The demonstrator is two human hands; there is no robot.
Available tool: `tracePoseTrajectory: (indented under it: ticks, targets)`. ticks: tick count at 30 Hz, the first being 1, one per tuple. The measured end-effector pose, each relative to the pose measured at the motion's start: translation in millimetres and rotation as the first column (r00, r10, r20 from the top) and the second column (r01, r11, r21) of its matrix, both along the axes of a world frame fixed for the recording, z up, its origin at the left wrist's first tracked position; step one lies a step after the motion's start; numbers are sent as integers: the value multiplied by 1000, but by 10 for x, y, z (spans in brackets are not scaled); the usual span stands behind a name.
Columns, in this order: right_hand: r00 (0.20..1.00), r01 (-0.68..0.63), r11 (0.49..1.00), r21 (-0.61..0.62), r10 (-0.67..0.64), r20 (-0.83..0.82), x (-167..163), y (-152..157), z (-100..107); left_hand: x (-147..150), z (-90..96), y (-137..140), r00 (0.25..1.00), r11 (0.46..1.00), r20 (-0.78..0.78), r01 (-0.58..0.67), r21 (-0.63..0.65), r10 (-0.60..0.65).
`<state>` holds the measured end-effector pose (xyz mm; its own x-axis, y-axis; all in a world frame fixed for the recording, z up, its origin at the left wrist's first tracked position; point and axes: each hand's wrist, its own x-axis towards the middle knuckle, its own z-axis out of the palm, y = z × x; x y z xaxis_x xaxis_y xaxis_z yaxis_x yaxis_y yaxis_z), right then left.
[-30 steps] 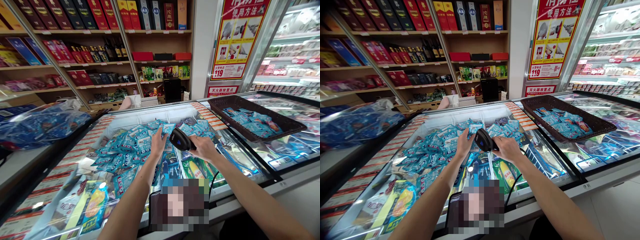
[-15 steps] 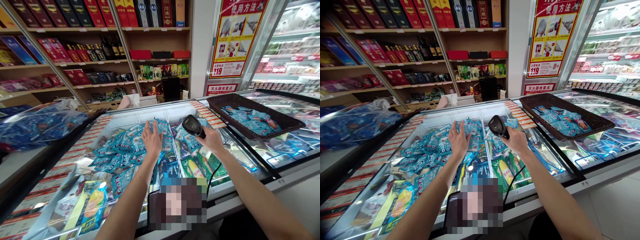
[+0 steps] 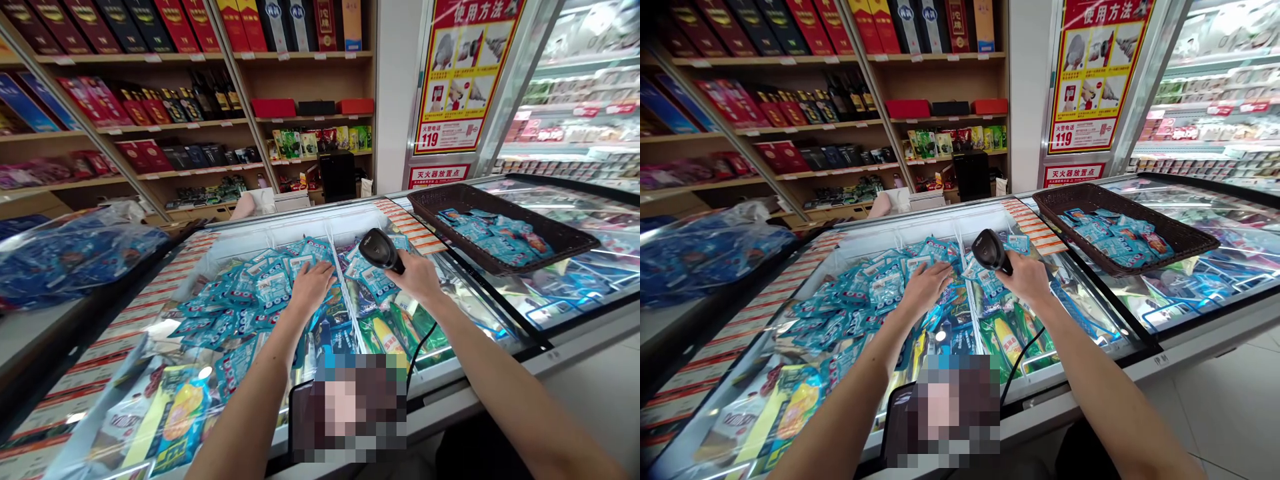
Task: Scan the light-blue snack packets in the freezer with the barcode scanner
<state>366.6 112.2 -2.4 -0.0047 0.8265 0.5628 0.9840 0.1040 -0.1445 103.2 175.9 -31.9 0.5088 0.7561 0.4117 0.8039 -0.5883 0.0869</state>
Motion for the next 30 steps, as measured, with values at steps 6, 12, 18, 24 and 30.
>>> tracePoseTrajectory:
  ticks: [6, 12, 18, 24, 30]
  targets:
    - [1000, 28, 1000, -8, -28, -9, 13, 21, 2, -35, -22, 64, 995, 995, -23, -92, 46, 93]
    - [1000, 16, 1000, -10, -16, -22, 14, 11, 32, 178, 107, -35, 997, 997, -20, -67, 40, 68]
    - [999, 34, 999, -14, -34, -21, 14, 5, 49, 416, 220, -161, 994, 998, 103, -20, -63, 27]
    - [999, 34, 999, -6, -34, -13, 6, 7, 36, 665, 113, -300, 998, 992, 59, -26, -123, 33]
    - [999, 43, 999, -12, -43, 0, -1, 15, 23, 670, 60, -296, 996, 989, 91, -13, -145, 27]
